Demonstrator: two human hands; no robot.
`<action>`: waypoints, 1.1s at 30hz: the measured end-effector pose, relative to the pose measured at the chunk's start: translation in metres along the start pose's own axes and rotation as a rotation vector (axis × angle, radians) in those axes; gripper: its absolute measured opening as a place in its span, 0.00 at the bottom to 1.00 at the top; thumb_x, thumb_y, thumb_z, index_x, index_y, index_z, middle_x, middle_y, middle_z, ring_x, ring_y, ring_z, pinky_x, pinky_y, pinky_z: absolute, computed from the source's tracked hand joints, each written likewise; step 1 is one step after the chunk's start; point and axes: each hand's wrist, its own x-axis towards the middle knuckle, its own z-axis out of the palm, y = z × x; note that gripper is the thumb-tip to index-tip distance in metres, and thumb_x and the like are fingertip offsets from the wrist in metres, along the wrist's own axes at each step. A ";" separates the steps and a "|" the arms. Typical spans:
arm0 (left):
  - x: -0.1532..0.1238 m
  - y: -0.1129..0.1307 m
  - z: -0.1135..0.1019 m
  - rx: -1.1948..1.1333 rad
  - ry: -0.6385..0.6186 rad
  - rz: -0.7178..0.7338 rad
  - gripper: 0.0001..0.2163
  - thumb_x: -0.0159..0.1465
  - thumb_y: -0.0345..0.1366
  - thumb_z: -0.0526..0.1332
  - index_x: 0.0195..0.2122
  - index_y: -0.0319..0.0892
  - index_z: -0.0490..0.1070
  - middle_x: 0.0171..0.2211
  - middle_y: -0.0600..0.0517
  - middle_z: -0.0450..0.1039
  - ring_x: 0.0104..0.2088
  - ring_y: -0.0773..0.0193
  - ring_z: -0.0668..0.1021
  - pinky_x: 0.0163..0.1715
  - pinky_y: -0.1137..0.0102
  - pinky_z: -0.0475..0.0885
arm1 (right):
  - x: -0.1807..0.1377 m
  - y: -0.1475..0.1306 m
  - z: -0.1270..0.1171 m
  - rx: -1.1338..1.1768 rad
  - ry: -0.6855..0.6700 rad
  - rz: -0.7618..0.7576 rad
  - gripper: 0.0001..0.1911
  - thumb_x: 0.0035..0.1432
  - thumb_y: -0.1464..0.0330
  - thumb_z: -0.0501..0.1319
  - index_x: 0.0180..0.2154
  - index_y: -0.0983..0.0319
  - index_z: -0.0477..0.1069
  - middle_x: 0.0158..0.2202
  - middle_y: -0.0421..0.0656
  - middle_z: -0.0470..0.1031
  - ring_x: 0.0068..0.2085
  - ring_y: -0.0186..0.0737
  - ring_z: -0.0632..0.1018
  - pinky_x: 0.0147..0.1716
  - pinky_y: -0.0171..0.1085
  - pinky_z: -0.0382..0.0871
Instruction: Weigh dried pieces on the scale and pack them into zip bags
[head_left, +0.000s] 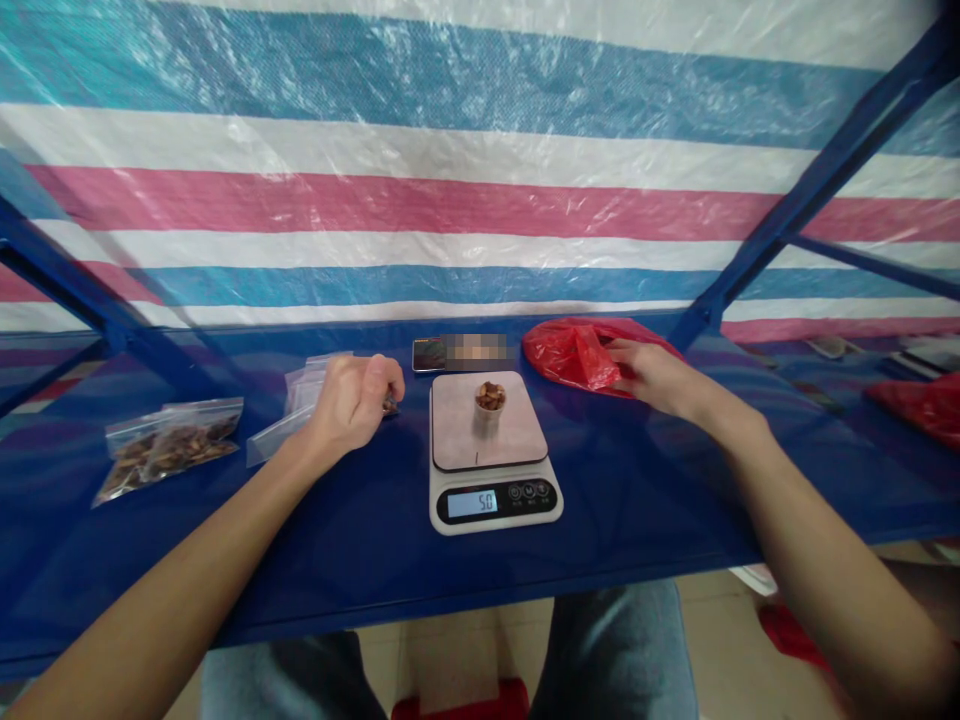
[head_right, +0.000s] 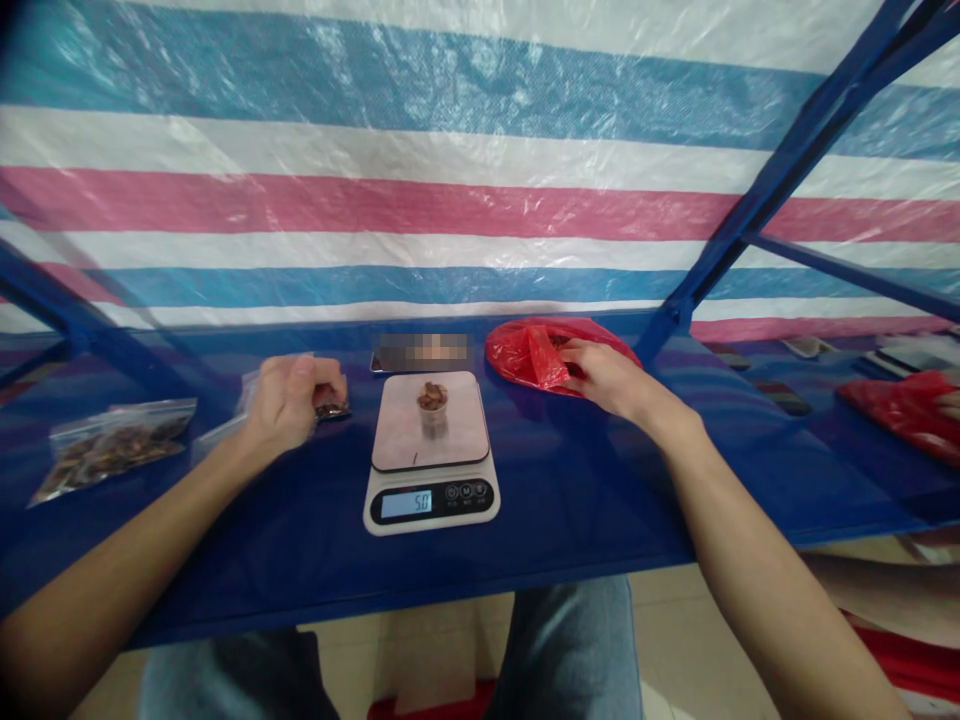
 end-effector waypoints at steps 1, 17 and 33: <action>0.000 0.000 0.000 0.009 -0.004 -0.002 0.35 0.78 0.51 0.37 0.22 0.43 0.73 0.15 0.53 0.66 0.16 0.67 0.68 0.21 0.67 0.62 | 0.003 -0.003 0.000 -0.037 -0.019 0.011 0.12 0.62 0.69 0.62 0.44 0.60 0.82 0.51 0.52 0.83 0.51 0.52 0.83 0.53 0.44 0.75; 0.001 0.010 0.000 0.045 -0.069 0.028 0.28 0.78 0.42 0.43 0.22 0.43 0.70 0.18 0.53 0.70 0.19 0.67 0.71 0.23 0.68 0.63 | 0.043 -0.011 0.000 -0.333 -0.144 0.095 0.13 0.60 0.76 0.59 0.39 0.62 0.81 0.43 0.54 0.85 0.43 0.53 0.85 0.44 0.41 0.74; 0.002 0.046 0.009 -0.014 -0.521 0.323 0.10 0.71 0.42 0.65 0.47 0.44 0.82 0.38 0.50 0.79 0.39 0.61 0.79 0.39 0.67 0.71 | 0.033 0.001 0.006 -0.213 -0.100 -0.014 0.14 0.62 0.71 0.58 0.46 0.59 0.80 0.50 0.52 0.84 0.52 0.58 0.83 0.52 0.47 0.74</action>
